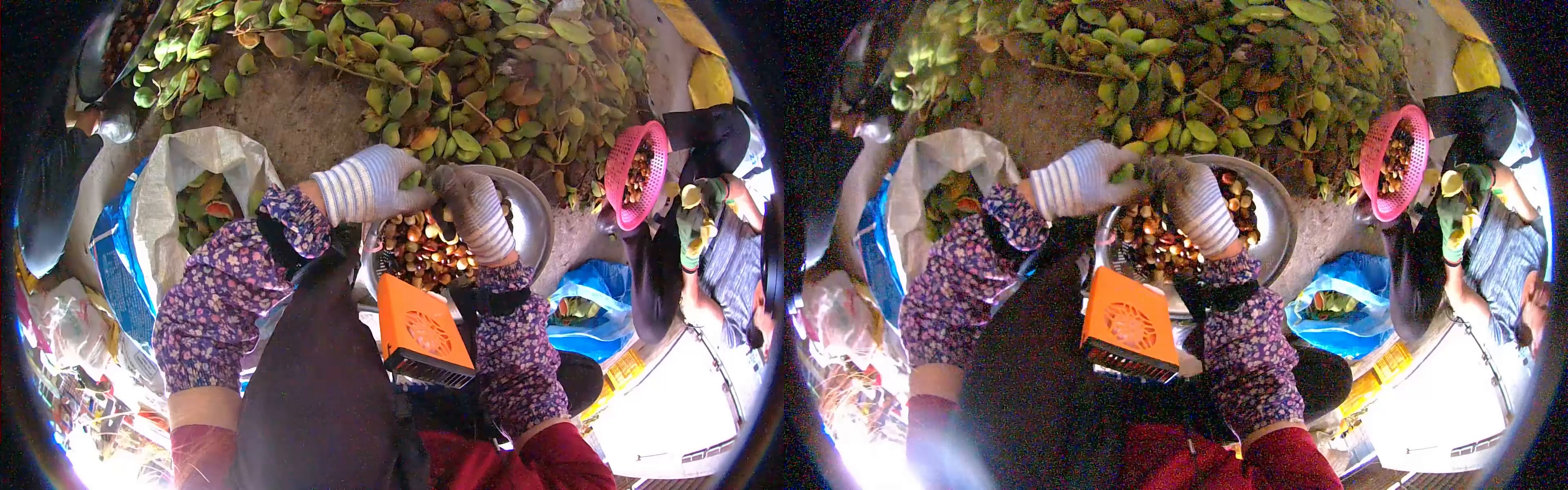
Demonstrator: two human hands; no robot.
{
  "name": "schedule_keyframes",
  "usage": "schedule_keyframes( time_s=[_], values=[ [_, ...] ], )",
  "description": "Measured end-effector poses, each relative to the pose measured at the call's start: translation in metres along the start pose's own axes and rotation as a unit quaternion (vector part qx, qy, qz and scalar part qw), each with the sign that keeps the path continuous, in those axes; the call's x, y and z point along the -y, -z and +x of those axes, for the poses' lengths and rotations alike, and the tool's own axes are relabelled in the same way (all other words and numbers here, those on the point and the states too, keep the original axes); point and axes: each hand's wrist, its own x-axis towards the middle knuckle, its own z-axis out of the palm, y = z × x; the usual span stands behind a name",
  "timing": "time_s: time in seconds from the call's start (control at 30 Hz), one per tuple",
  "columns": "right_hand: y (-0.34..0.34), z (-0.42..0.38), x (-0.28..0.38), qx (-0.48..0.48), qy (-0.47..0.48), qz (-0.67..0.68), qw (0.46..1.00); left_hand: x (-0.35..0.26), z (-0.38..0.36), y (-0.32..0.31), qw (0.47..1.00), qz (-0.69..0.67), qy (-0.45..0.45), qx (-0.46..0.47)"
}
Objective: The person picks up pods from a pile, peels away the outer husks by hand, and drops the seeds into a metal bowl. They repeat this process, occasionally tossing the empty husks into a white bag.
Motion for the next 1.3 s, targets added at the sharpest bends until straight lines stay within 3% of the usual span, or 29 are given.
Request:
schedule_keyframes(
  time_s=[0.03, 0.1, 0.13, 0.2, 0.23, 0.33, 0.43, 0.53, 0.57, 0.6, 0.63, 0.67, 0.73, 0.8, 0.87, 0.93, 1.0, 1.07, 1.17, 1.3],
  values=[
    [0.000, 0.001, -0.007, -0.001, 0.000, 0.000, 1.000, -0.001, 0.000, 0.000, 1.000, 0.001, -0.001, 0.001],
    [-0.003, 0.002, -0.016, -0.016, 0.150, -0.106, 0.983, -0.003, 0.001, 0.000, 1.000, 0.013, 0.028, 0.006],
    [-0.002, 0.001, -0.019, -0.016, 0.150, -0.106, 0.983, -0.003, 0.002, -0.003, 1.000, 0.012, 0.028, 0.005],
    [-0.006, -0.002, -0.002, -0.043, 0.031, -0.031, 0.998, 0.000, 0.005, -0.014, 0.992, 0.099, 0.041, -0.061],
    [-0.010, -0.001, -0.005, -0.043, 0.031, -0.031, 0.998, 0.003, 0.006, -0.015, 0.992, 0.099, 0.041, -0.061],
    [-0.015, -0.002, -0.014, -0.083, 0.042, 0.012, 0.996, 0.014, 0.006, -0.015, 0.991, 0.007, 0.085, -0.099],
    [-0.012, -0.004, -0.007, -0.059, 0.035, 0.040, 0.997, 0.017, 0.002, -0.011, 0.960, -0.232, 0.120, -0.101],
    [-0.012, -0.008, -0.002, -0.016, -0.027, 0.119, 0.992, 0.021, 0.003, -0.018, 0.947, -0.270, 0.132, -0.115],
    [-0.015, -0.008, -0.009, -0.024, 0.015, 0.155, 0.988, 0.030, 0.003, -0.020, 0.947, -0.269, 0.132, -0.116],
    [-0.018, -0.009, -0.011, -0.031, 0.057, 0.191, 0.980, 0.041, 0.004, -0.021, 0.965, -0.228, 0.065, -0.109],
    [-0.019, -0.009, -0.011, -0.036, 0.047, 0.163, 0.985, 0.050, 0.004, -0.023, 0.977, -0.186, -0.003, -0.100],
    [-0.021, -0.010, -0.008, -0.037, 0.047, 0.163, 0.985, 0.045, 0.004, -0.020, 0.978, -0.186, -0.004, -0.100],
    [-0.024, -0.013, -0.003, -0.120, 0.104, 0.108, 0.981, 0.035, 0.001, -0.015, 0.961, -0.246, 0.064, -0.112],
    [-0.022, -0.016, -0.001, -0.134, 0.074, 0.087, 0.984, 0.023, -0.005, -0.009, 0.961, -0.238, 0.044, -0.137],
    [-0.018, -0.013, -0.006, -0.145, 0.045, 0.066, 0.986, 0.014, -0.003, -0.005, 0.970, -0.161, 0.112, -0.142],
    [-0.011, -0.005, -0.021, -0.124, 0.249, -0.155, 0.948, 0.009, -0.002, -0.009, 0.962, -0.160, 0.133, -0.175],
    [-0.012, -0.006, -0.019, -0.119, 0.216, -0.142, 0.959, 0.002, -0.001, -0.011, 0.954, -0.159, 0.151, -0.207],
    [-0.014, -0.006, -0.014, -0.145, 0.178, -0.112, 0.967, -0.006, 0.000, -0.011, 0.953, -0.074, 0.110, -0.271],
    [-0.016, -0.009, 0.007, -0.157, 0.114, -0.077, 0.978, -0.011, 0.002, -0.016, 0.943, -0.068, 0.104, -0.310],
    [-0.019, -0.004, 0.009, -0.125, 0.059, -0.058, 0.989, -0.009, -0.003, -0.019, 0.946, -0.033, 0.089, -0.309]
  ],
)
